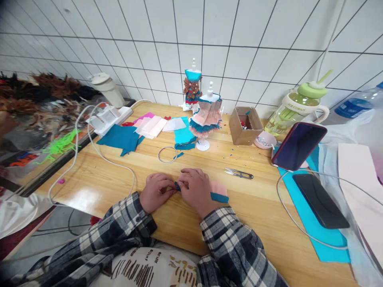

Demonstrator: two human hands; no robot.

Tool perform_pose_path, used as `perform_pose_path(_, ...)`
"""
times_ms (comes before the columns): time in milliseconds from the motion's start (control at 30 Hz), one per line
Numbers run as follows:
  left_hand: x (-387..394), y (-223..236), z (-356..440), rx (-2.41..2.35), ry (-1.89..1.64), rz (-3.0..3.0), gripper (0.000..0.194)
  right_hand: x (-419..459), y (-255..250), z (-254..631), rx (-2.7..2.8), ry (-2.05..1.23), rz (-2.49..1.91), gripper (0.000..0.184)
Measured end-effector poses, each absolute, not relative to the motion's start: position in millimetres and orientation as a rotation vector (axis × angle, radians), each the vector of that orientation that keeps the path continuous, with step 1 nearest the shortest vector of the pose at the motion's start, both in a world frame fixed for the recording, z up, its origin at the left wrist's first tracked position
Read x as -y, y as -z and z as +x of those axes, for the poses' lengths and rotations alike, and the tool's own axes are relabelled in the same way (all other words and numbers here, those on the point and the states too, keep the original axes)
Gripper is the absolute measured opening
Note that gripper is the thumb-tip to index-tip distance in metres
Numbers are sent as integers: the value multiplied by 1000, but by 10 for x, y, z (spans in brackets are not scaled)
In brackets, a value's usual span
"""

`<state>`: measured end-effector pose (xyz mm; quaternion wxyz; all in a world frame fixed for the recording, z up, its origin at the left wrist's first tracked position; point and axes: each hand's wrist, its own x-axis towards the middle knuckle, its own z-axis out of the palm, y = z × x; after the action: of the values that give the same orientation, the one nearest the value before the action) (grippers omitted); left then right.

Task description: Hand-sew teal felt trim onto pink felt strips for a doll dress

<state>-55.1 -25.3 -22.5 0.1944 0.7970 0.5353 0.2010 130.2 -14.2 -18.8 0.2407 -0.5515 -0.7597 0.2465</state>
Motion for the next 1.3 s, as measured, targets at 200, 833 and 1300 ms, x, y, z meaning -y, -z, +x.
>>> perform_pose_path(200, 249, 230, -562, -1459, -599, 2281, 2, 132, 249, 1307, 2075, -662, -1536, 12)
perform_pose_path(833, 401, 193, -747, -895, -546, 3116, 19, 145, 251, 1375, 2119, -696, -1493, 14)
perform_pose_path(1300, 472, 342, -776, -1121, -277, 3077, 47, 127, 258, 1378, 2122, -693, -1491, 13)
